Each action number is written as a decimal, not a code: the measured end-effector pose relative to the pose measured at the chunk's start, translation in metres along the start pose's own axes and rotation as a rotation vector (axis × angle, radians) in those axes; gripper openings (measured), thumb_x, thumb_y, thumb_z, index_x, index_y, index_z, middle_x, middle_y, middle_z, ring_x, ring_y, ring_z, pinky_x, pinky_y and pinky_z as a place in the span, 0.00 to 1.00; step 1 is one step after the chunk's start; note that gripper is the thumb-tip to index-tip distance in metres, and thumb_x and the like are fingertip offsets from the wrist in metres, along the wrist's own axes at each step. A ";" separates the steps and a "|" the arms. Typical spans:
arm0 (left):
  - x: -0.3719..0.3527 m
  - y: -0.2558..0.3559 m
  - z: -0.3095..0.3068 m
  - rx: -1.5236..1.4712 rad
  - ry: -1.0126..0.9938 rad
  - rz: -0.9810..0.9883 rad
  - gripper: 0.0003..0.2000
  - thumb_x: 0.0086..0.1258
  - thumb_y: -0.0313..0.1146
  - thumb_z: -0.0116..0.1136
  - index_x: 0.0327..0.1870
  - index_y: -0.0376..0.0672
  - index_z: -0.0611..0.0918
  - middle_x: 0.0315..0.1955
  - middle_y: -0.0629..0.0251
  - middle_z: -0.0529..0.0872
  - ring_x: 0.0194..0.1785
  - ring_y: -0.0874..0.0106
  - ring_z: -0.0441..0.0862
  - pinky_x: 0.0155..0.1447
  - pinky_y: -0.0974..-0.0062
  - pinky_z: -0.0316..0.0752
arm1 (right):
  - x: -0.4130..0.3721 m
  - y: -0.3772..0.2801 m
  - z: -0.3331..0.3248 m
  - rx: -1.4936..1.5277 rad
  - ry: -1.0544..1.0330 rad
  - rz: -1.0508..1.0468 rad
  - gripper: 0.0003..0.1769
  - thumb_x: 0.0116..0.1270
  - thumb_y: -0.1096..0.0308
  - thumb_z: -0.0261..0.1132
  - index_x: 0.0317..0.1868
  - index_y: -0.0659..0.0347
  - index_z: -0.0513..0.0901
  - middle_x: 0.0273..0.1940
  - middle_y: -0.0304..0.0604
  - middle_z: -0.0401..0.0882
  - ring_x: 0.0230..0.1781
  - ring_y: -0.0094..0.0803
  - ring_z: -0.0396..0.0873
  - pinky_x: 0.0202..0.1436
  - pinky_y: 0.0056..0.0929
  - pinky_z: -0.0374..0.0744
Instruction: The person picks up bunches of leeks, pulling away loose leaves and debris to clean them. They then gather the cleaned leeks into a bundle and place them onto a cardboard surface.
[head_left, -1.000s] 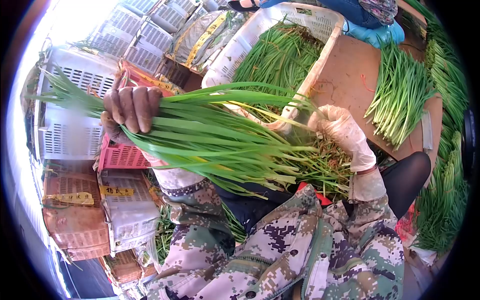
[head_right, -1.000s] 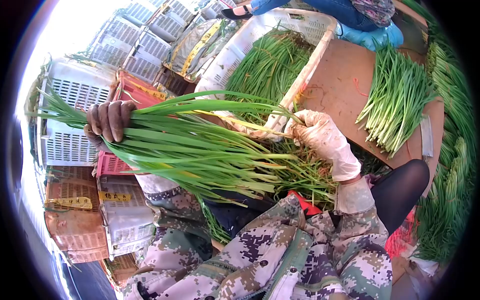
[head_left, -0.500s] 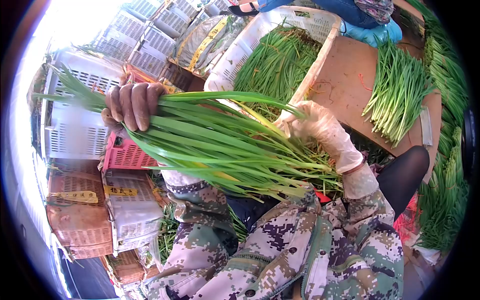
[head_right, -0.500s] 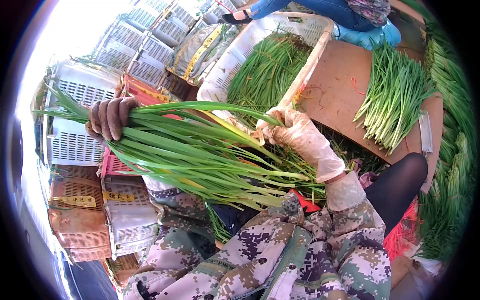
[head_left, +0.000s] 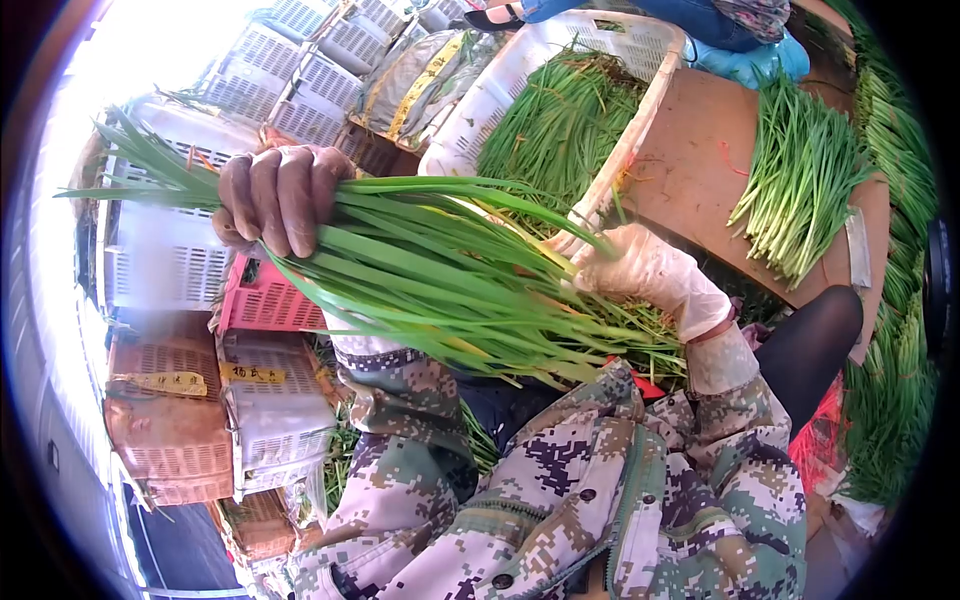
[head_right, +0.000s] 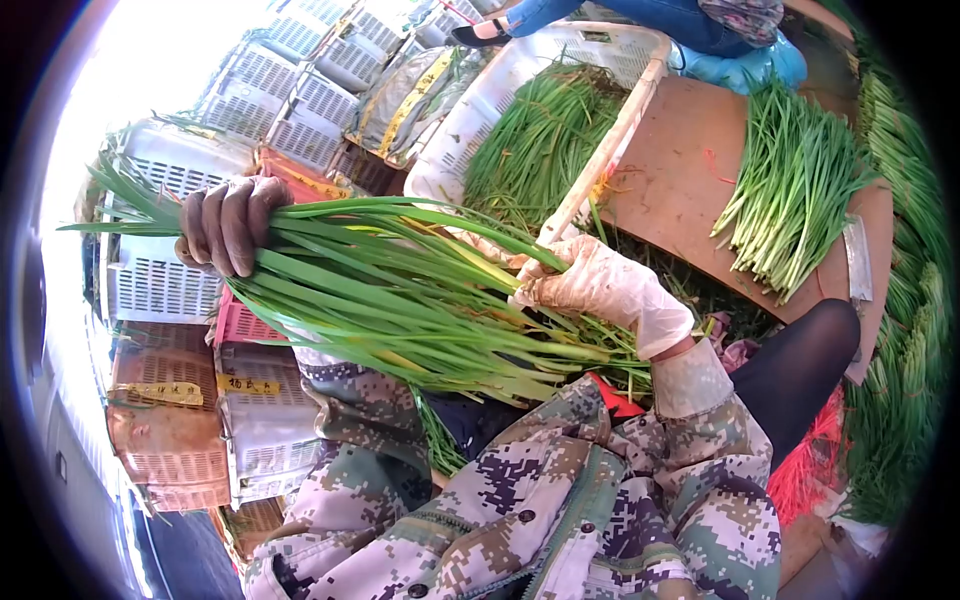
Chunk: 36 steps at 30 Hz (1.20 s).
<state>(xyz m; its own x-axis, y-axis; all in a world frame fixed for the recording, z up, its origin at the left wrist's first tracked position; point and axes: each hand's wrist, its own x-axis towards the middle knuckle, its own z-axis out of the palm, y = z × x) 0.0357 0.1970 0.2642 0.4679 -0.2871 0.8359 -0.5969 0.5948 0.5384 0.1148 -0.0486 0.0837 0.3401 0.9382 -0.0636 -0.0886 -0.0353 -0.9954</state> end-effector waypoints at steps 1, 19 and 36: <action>0.001 0.000 -0.001 -0.038 -0.056 -0.013 0.11 0.70 0.38 0.51 0.27 0.45 0.76 0.18 0.69 0.81 0.22 0.76 0.79 0.26 0.81 0.69 | 0.000 0.000 0.000 0.037 0.033 -0.001 0.15 0.63 0.64 0.67 0.47 0.61 0.84 0.30 0.31 0.78 0.28 0.16 0.70 0.33 0.20 0.71; -0.002 0.029 -0.003 0.326 -0.025 -0.147 0.11 0.73 0.37 0.43 0.30 0.43 0.74 0.20 0.66 0.77 0.22 0.72 0.74 0.31 0.74 0.69 | 0.016 0.062 -0.030 -0.634 0.496 -0.192 0.06 0.57 0.69 0.68 0.31 0.64 0.83 0.26 0.43 0.79 0.27 0.28 0.77 0.32 0.29 0.75; 0.005 0.071 -0.022 0.033 -0.005 0.109 0.09 0.68 0.32 0.52 0.25 0.47 0.75 0.17 0.74 0.76 0.23 0.79 0.77 0.31 0.83 0.69 | 0.000 0.131 0.001 -0.981 0.407 -0.188 0.10 0.53 0.64 0.67 0.33 0.60 0.81 0.32 0.52 0.80 0.37 0.50 0.80 0.43 0.45 0.78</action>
<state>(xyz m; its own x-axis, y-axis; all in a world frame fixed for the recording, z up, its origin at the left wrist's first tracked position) 0.0101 0.2547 0.3044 0.3957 -0.2262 0.8901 -0.6651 0.5978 0.4476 0.1024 -0.0524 -0.0464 0.5721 0.7788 0.2573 0.7247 -0.3331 -0.6032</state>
